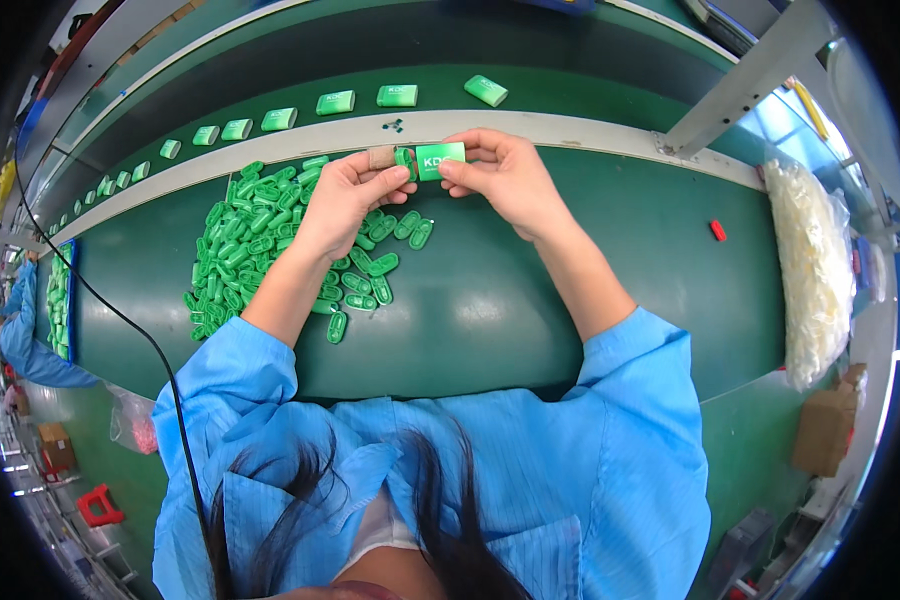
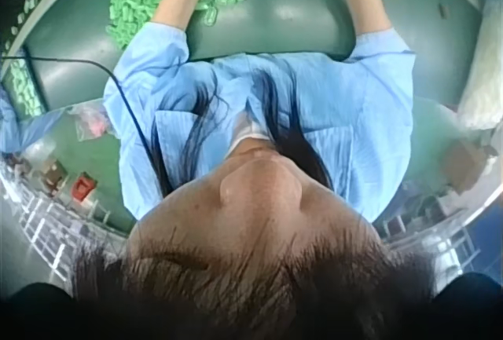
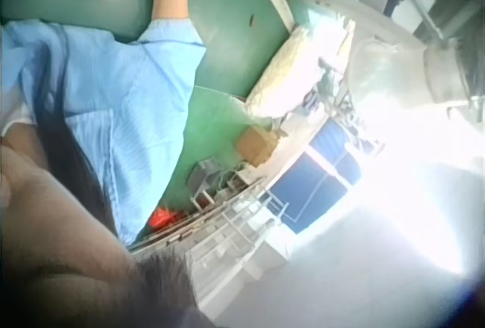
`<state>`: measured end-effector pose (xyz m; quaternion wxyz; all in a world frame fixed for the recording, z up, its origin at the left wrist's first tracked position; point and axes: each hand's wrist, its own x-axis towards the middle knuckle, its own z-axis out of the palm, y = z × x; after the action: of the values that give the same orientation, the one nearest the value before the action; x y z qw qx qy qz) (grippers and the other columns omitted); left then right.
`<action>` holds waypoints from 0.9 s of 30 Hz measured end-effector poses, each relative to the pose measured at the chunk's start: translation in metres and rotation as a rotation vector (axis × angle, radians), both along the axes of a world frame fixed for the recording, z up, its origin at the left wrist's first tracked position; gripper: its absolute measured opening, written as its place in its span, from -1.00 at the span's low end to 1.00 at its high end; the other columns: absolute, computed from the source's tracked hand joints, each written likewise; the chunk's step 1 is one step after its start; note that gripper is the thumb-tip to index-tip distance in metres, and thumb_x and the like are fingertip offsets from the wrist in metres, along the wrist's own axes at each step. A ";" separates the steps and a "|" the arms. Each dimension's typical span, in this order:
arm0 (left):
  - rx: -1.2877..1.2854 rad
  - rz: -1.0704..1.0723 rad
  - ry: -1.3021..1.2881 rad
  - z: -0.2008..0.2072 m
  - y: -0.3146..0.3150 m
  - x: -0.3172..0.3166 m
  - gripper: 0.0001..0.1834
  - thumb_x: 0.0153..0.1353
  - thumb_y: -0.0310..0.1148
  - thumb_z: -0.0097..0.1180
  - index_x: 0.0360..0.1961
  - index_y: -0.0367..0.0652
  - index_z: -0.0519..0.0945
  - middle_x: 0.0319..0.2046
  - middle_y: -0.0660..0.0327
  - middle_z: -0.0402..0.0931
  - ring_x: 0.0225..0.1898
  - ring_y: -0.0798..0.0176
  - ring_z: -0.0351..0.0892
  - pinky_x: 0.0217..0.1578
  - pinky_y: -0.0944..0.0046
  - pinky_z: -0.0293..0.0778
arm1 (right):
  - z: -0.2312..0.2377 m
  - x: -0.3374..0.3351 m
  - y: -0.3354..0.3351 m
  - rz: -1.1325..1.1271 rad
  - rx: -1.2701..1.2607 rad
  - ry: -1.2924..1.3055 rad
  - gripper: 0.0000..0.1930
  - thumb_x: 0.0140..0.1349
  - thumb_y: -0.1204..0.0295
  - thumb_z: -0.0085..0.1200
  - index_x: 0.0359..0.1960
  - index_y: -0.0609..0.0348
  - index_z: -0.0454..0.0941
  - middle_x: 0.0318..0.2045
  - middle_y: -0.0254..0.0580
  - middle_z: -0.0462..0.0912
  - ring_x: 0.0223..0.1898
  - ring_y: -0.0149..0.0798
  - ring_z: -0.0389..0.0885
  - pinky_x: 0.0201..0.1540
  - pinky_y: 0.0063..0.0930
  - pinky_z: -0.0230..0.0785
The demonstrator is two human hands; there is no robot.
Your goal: The person repeatedly picks green capsule halves and small rectangular boxes from a table, inserts the halves into the boxes, and places the assembled units onto a conveyor belt. The person also moves a blue tray filled with assembled units along the belt.
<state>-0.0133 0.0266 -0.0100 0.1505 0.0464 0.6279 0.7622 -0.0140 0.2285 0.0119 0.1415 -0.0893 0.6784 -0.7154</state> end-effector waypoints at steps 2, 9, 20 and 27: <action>-0.033 0.044 0.032 -0.001 -0.001 -0.002 -0.71 0.16 -0.42 0.14 -0.11 -0.33 0.54 -0.27 0.20 0.58 -0.27 0.37 0.57 -0.24 0.42 0.48 | -0.009 -0.007 -0.005 0.001 -0.026 -0.007 -0.72 0.16 0.49 0.11 -0.09 0.31 0.47 -0.28 -0.20 0.60 -0.32 -0.42 0.57 -0.23 -0.61 0.44; -0.111 0.103 0.084 -0.004 0.004 0.002 -0.71 0.17 -0.39 0.14 -0.12 -0.35 0.55 -0.25 0.17 0.58 -0.24 0.35 0.58 -0.20 0.41 0.49 | -0.019 -0.003 -0.009 -0.046 -0.097 -0.043 -0.73 0.17 0.50 0.11 -0.10 0.31 0.47 -0.27 -0.21 0.61 -0.31 -0.43 0.57 -0.21 -0.61 0.45; -0.217 0.168 0.206 -0.009 0.005 0.007 -0.68 0.08 -0.42 0.21 -0.15 -0.39 0.58 -0.34 0.13 0.63 -0.34 0.43 0.58 -0.27 0.46 0.50 | -0.028 0.002 -0.011 -0.090 -0.121 -0.012 -0.70 0.11 0.57 0.14 -0.10 0.38 0.46 -0.26 -0.10 0.61 -0.29 -0.38 0.60 -0.19 -0.56 0.49; -0.306 0.102 0.295 0.001 0.004 0.009 -0.64 0.11 -0.49 0.18 -0.05 -0.37 0.52 -0.24 0.15 0.61 -0.21 0.40 0.57 -0.15 0.41 0.49 | -0.026 0.004 -0.009 -0.093 -0.073 0.074 -0.69 0.10 0.59 0.15 -0.09 0.38 0.46 -0.27 -0.11 0.62 -0.31 -0.38 0.60 -0.19 -0.56 0.49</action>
<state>-0.0042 0.0308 -0.0089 0.0235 0.1022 0.7531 0.6495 -0.0103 0.2191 -0.0144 0.0796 -0.0894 0.6602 -0.7415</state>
